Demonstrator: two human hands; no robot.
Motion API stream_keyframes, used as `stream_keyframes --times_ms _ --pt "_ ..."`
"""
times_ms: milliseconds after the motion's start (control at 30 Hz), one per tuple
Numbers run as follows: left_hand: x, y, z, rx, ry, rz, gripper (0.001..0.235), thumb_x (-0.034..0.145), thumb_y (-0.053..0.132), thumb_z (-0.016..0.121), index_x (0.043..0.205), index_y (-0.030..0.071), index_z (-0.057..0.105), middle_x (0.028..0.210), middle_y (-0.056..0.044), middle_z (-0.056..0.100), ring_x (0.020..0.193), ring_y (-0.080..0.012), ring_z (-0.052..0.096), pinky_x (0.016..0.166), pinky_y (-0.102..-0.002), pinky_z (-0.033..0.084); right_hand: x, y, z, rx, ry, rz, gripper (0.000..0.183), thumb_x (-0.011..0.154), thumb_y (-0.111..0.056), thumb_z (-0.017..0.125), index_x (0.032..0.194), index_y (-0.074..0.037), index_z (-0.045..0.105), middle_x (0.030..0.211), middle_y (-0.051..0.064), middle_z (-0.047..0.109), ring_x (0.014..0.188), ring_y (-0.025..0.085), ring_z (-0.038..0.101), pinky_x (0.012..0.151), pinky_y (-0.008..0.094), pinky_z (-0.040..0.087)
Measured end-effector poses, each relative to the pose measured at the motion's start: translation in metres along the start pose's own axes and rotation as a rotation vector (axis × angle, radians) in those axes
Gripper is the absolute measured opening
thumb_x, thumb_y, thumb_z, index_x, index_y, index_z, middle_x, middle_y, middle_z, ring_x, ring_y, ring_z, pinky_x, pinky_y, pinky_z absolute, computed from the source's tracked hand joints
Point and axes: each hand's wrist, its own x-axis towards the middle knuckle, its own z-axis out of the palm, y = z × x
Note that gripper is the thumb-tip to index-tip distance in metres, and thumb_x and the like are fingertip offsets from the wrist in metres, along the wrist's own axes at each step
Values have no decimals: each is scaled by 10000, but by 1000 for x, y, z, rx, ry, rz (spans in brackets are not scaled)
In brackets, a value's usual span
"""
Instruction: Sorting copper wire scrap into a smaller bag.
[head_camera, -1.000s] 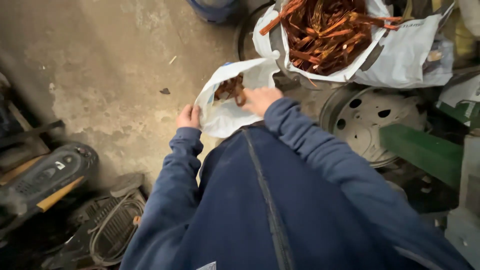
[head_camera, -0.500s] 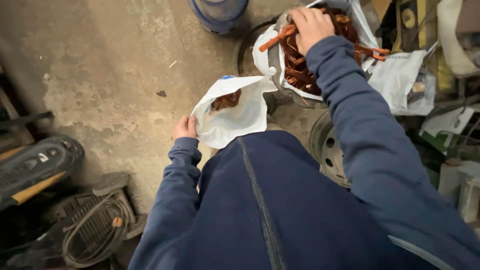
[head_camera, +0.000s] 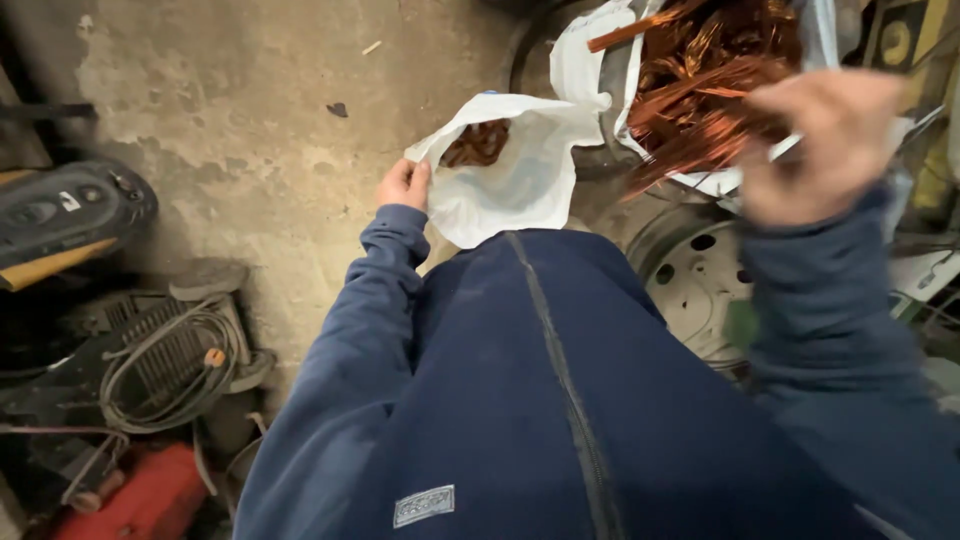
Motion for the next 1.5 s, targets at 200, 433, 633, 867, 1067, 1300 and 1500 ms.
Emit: stream_keyframes --times_ms 200,433,633,867,1067,1300,1500 --pt "5 3 -13 -26 -16 -19 355 946 389 709 854 47 683 671 -134 650 606 -230 595 619 -370 508 -4 -78 141 283 -76 6 355 872 -135 882 1177 -81 708 1111 113 708 961 302 649 846 408 525" --pt "2 -34 -28 70 -15 50 357 954 376 695 833 44 645 692 -162 640 609 -299 608 616 -409 503 -43 -93 179 429 -300 265 473 867 -185 763 1303 -23 673 1213 165 686 1016 345 691 866 419 562" --pt "16 -62 -17 122 -51 101 370 967 391 681 824 52 641 708 -176 641 638 -337 614 626 -441 497 -41 5 119 347 16 569 198 996 -92 734 1180 -20 731 1105 159 707 891 286 716 785 372 579" --pt "4 -48 -14 139 -7 33 392 963 412 694 840 43 645 719 -165 659 641 -312 631 636 -432 506 -11 150 137 124 -113 369 374 959 -155 746 1306 -27 689 1210 186 688 1077 360 665 945 450 544" --pt "-21 -32 -17 125 0 -56 370 943 413 705 898 46 702 699 -125 677 620 -232 648 621 -385 514 -7 186 191 -256 -395 278 559 761 -288 818 1249 -47 690 1197 211 659 1131 423 547 932 555 432" --pt "-17 -40 -8 81 19 -80 359 945 410 692 890 55 711 693 -109 677 625 -219 651 632 -372 521 -11 146 91 -182 -411 166 190 932 -208 792 1089 -106 759 1104 92 669 1122 327 601 956 454 497" --pt "6 -51 -2 93 -23 -7 381 944 398 699 878 25 659 721 -154 647 658 -264 598 645 -410 506 -5 25 7 106 -188 144 193 935 -160 810 1077 -52 737 1051 97 671 983 298 611 876 384 520"
